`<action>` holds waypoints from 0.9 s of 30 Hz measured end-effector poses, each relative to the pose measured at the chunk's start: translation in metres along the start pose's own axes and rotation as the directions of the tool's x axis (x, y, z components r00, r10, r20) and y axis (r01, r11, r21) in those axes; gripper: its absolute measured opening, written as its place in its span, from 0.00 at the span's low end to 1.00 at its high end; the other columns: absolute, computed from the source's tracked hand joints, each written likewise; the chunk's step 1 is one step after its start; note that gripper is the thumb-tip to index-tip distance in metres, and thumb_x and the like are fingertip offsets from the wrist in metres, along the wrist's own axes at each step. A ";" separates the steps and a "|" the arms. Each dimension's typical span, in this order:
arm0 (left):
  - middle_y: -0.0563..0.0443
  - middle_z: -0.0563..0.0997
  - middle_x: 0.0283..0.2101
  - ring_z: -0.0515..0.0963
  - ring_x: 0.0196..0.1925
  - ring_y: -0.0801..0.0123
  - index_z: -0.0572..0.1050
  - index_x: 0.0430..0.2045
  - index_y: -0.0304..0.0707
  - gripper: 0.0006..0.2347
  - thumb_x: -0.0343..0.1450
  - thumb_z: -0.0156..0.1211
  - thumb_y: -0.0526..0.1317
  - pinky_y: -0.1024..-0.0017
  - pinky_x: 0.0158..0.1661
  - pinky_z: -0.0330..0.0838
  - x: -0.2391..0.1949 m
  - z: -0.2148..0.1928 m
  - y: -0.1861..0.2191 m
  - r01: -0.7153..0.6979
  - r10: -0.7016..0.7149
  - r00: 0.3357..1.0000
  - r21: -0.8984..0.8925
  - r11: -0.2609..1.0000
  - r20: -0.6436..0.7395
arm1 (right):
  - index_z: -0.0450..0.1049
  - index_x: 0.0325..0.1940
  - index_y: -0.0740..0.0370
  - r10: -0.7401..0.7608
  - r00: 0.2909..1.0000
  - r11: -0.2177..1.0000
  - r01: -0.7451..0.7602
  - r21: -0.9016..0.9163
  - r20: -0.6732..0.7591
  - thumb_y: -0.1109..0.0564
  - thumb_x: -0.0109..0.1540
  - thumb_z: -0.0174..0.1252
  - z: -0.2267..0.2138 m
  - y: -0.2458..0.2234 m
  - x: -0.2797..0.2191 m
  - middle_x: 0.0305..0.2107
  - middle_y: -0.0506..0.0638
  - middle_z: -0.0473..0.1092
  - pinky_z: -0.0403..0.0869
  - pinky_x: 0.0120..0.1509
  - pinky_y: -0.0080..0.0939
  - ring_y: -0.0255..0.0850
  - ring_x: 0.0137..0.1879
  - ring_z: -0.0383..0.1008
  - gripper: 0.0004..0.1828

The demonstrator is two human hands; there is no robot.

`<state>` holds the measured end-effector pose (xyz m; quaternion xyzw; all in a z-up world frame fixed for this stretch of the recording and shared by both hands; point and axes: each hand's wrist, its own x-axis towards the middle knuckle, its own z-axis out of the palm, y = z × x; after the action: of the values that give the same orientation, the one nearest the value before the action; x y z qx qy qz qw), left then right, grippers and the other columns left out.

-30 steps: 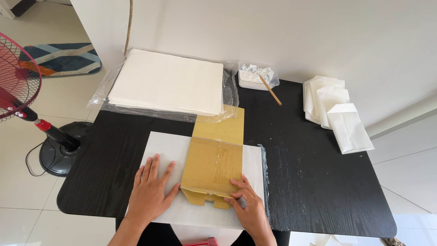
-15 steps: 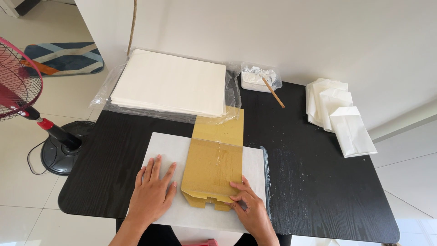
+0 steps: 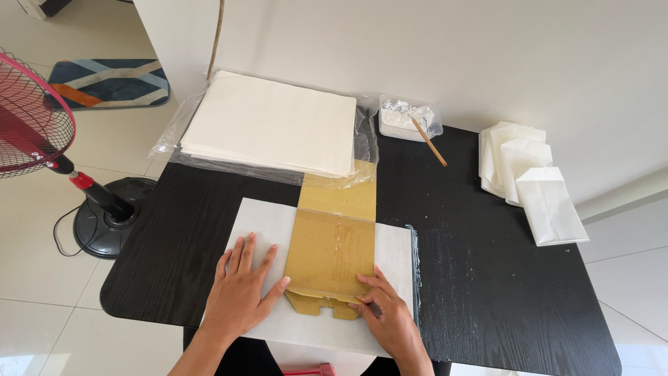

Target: Applying glue and folding paper to assemble the bottom of a paper bag.

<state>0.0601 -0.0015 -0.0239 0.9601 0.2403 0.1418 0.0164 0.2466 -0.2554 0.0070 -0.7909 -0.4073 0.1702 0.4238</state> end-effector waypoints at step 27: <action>0.34 0.53 0.76 0.51 0.77 0.47 0.61 0.69 0.57 0.29 0.75 0.36 0.65 0.51 0.68 0.48 -0.002 0.005 -0.001 0.008 -0.008 1.000 -0.010 1.000 0.009 | 0.80 0.31 0.60 0.085 0.993 0.996 -0.087 -0.024 -0.079 0.63 0.56 0.68 0.014 -0.006 -0.004 0.58 0.48 0.77 0.85 0.54 0.36 0.38 0.76 0.66 0.03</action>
<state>0.0594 -0.0015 -0.0293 0.9597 0.2432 0.1386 0.0230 0.2322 -0.2496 0.0037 -0.8196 -0.3582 0.1518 0.4207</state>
